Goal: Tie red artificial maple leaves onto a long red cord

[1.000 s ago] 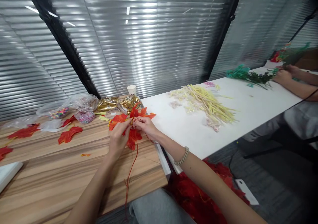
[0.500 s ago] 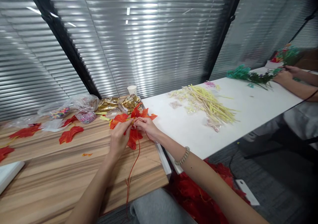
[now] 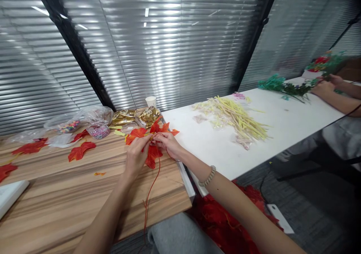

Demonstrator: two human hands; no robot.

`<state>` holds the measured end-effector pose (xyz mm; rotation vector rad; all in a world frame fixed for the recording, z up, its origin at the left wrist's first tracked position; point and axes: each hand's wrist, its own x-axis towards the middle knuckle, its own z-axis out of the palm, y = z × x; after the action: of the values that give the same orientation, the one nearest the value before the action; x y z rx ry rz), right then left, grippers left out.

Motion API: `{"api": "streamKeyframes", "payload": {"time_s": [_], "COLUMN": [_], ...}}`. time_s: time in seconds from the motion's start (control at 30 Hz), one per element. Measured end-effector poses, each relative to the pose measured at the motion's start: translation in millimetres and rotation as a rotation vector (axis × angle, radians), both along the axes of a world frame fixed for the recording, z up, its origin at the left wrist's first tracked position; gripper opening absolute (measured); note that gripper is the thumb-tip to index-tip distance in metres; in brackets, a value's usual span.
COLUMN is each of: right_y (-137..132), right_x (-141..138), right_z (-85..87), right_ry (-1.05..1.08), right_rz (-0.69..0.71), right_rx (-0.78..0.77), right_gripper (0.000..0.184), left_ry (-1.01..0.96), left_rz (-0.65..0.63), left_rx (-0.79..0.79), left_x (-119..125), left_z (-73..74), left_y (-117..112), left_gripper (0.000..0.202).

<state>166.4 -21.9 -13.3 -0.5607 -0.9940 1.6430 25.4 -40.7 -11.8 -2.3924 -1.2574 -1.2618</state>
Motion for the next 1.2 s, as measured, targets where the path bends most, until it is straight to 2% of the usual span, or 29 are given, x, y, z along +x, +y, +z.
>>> {"api": "streamKeyframes", "payload": {"time_s": [0.57, 1.2], "right_y": [0.3, 1.7], "right_x": [0.9, 0.6], "right_z": [0.0, -1.9], "right_ry": [0.029, -0.072], "right_rz": [-0.038, -0.021], "right_rx": [-0.006, 0.029], "right_gripper": [0.014, 0.012], "left_ry": [-0.027, 0.029], "left_rz": [-0.054, -0.063], "left_rx": [0.036, 0.042], "left_x": [-1.3, -2.0], "left_z": [-2.8, -4.2], "left_y": [2.7, 2.8], "left_gripper": [0.025, 0.027]}}
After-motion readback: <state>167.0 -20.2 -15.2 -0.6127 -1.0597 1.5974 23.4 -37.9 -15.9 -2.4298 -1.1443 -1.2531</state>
